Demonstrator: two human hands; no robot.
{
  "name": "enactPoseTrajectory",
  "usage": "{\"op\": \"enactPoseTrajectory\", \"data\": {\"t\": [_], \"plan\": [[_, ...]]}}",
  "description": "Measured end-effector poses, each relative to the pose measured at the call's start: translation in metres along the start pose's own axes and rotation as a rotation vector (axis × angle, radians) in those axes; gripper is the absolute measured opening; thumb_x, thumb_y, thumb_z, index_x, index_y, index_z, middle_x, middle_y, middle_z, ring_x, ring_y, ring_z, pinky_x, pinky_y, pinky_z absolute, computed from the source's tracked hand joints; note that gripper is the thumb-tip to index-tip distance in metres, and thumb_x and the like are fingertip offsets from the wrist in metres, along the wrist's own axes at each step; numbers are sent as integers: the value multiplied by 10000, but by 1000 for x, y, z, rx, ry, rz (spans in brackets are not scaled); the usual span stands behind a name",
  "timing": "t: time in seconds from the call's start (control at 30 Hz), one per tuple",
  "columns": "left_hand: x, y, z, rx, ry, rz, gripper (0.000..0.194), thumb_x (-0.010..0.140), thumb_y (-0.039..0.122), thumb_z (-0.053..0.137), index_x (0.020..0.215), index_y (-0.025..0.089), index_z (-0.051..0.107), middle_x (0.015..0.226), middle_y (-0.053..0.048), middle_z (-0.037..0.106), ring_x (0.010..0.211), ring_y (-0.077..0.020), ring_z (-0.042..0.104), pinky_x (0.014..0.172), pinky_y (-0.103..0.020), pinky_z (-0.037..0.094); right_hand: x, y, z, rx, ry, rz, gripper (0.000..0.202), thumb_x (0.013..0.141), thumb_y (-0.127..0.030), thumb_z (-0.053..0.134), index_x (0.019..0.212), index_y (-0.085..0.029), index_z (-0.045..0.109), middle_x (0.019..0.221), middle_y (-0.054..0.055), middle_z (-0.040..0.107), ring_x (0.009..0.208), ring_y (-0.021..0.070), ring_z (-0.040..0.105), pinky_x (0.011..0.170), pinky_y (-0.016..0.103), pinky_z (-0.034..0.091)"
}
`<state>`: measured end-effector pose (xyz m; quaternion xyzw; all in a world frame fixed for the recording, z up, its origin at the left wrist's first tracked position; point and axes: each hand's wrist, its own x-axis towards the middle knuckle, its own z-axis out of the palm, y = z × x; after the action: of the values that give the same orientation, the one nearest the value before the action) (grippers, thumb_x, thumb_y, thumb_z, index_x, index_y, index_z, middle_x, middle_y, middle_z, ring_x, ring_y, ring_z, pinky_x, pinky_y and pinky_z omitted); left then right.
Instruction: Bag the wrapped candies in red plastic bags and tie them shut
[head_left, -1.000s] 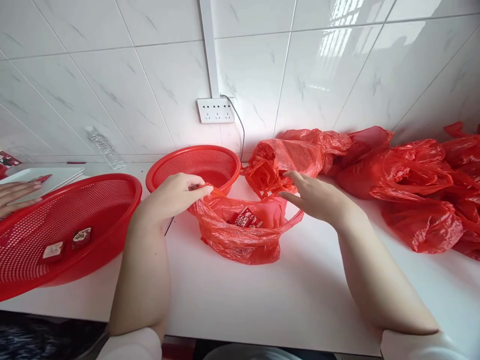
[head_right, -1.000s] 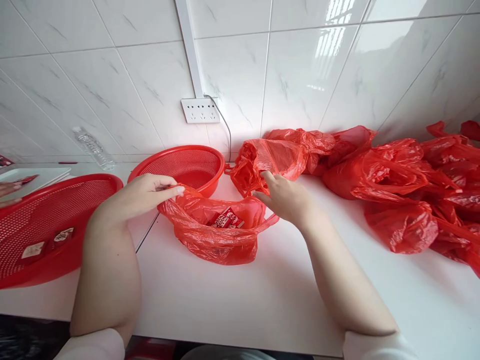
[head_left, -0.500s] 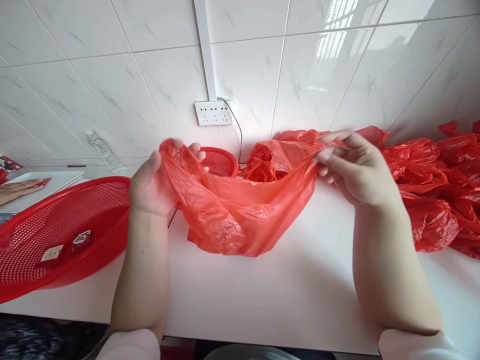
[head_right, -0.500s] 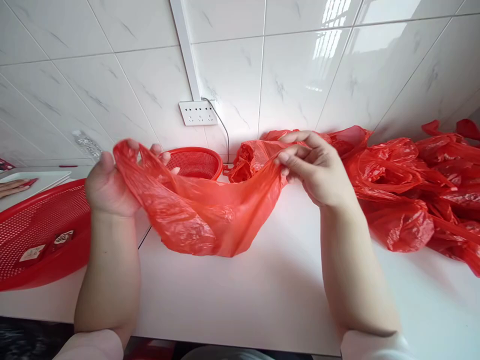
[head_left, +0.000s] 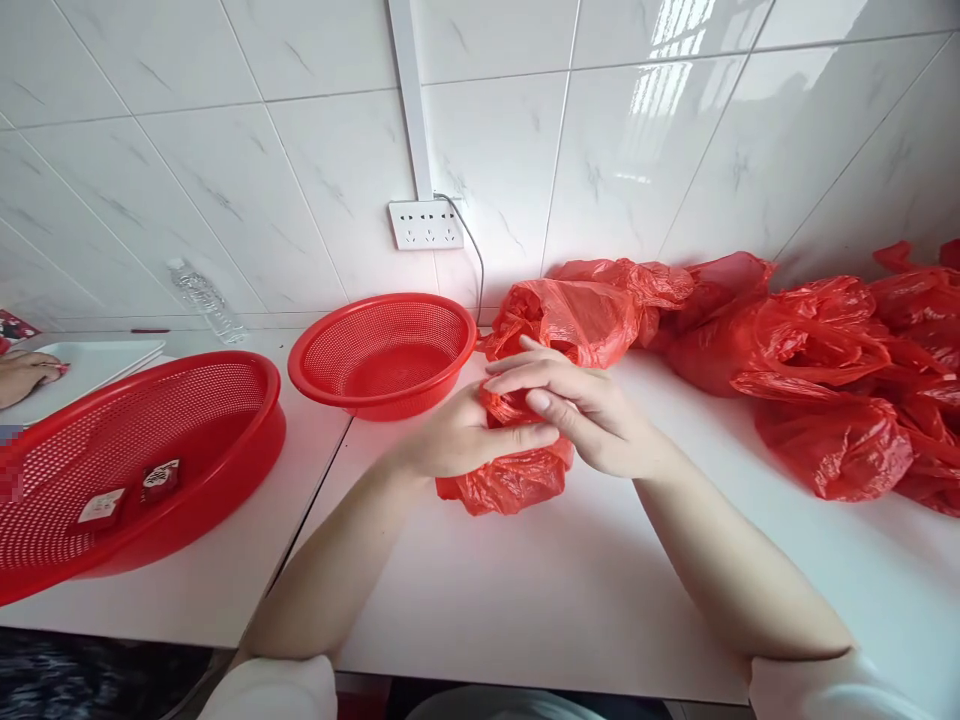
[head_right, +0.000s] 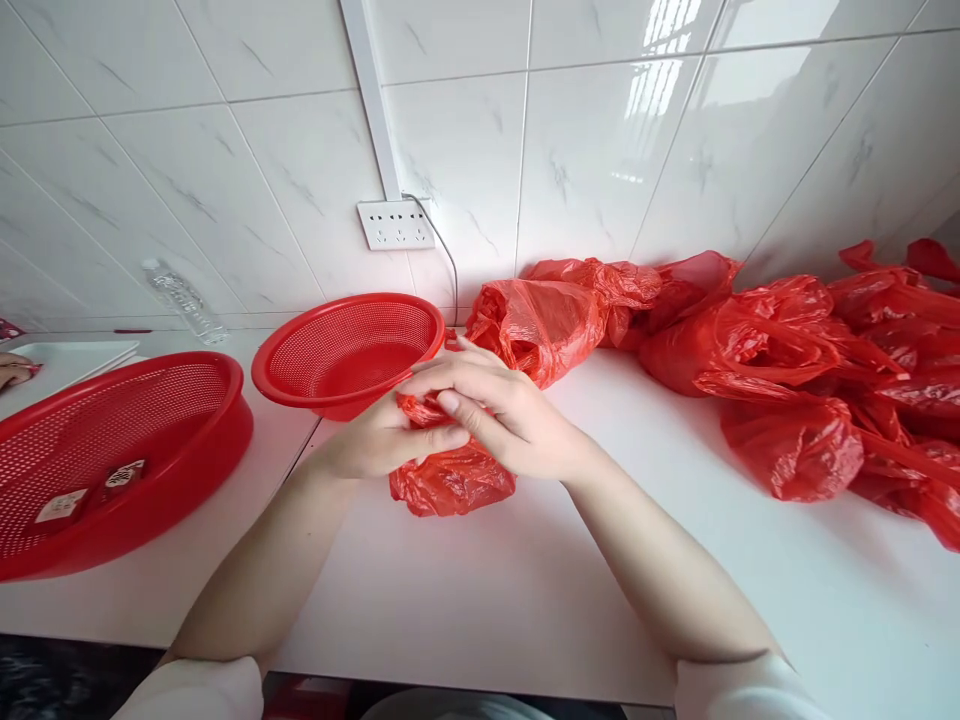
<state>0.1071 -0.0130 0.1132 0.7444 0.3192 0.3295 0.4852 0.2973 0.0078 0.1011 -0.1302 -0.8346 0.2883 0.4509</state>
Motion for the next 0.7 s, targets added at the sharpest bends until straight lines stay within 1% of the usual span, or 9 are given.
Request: {"op": "enactPoseTrajectory", "data": {"t": [0.1, 0.17, 0.23, 0.3, 0.43, 0.5, 0.57, 0.63, 0.7], "plan": [[2, -4, 7, -116, 5, -81, 323, 957, 469, 517, 845, 183, 619, 527, 64, 376, 441, -62, 366, 447, -208, 358, 1, 9, -1, 110, 142, 22, 179, 982, -272, 521, 1123, -240, 626, 1095, 66, 656, 977, 190, 641, 865, 369, 546], [2, -7, 5, -187, 52, -100, 354, 985, 471, 457, 868, 175, 612, 499, 79, 342, 407, -53, 302, 426, -203, 327, 2, 15, -5, 207, 132, 93, 178, 947, -270, 589, 1120, -229, 602, 1069, 62, 628, 887, 170, 631, 790, 342, 556], [3, -9, 1, -244, 90, -82, 356, 997, 464, 432, 902, 169, 609, 487, 77, 377, 406, -58, 317, 442, -205, 352, 2, 17, -8, 272, 46, 144, 167, 931, -260, 613, 1090, -215, 587, 1016, 52, 607, 824, 152, 611, 752, 331, 551], [4, -10, -1, -274, 101, -76, 358, 999, 464, 428, 888, 166, 593, 484, 63, 421, 430, -69, 377, 460, -205, 370, 2, 18, -8, 266, 21, 167, 132, 919, -245, 628, 1036, -204, 582, 970, 41, 589, 809, 145, 593, 752, 327, 541], [5, -10, -1, -232, 140, -116, 395, 992, 489, 435, 795, 167, 551, 473, 43, 480, 418, -63, 416, 440, -191, 344, 2, 20, -9, 190, 69, 180, 122, 886, -224, 666, 969, -203, 579, 914, 23, 572, 798, 140, 577, 727, 304, 521], [5, -11, -3, -252, 176, -144, 398, 989, 510, 429, 853, 167, 580, 492, 37, 528, 357, -42, 355, 387, -184, 284, 2, 19, -12, 154, 149, 176, 121, 890, -229, 660, 979, -210, 581, 912, 23, 576, 799, 144, 581, 704, 296, 516], [7, -14, -7, -322, 223, -162, 389, 981, 522, 440, 982, 177, 620, 525, 40, 557, 329, -26, 303, 362, -177, 249, 0, 16, -17, 98, 235, 134, 104, 894, -218, 650, 972, -219, 582, 911, 24, 586, 801, 146, 586, 701, 294, 514], [10, -19, -12, -441, 254, -180, 365, 971, 508, 476, 1076, 199, 638, 509, 60, 514, 346, -27, 318, 383, -164, 298, -2, 11, -20, -9, 184, 54, 84, 885, -170, 644, 926, -218, 589, 890, 21, 608, 806, 150, 598, 730, 301, 515], [11, -23, -17, -583, 243, -208, 302, 968, 450, 509, 1069, 207, 656, 530, 58, 506, 394, -31, 393, 433, -148, 369, -4, 4, -20, -140, -7, -16, 105, 881, -111, 614, 893, -215, 599, 873, 18, 632, 797, 148, 607, 743, 302, 512]]}}
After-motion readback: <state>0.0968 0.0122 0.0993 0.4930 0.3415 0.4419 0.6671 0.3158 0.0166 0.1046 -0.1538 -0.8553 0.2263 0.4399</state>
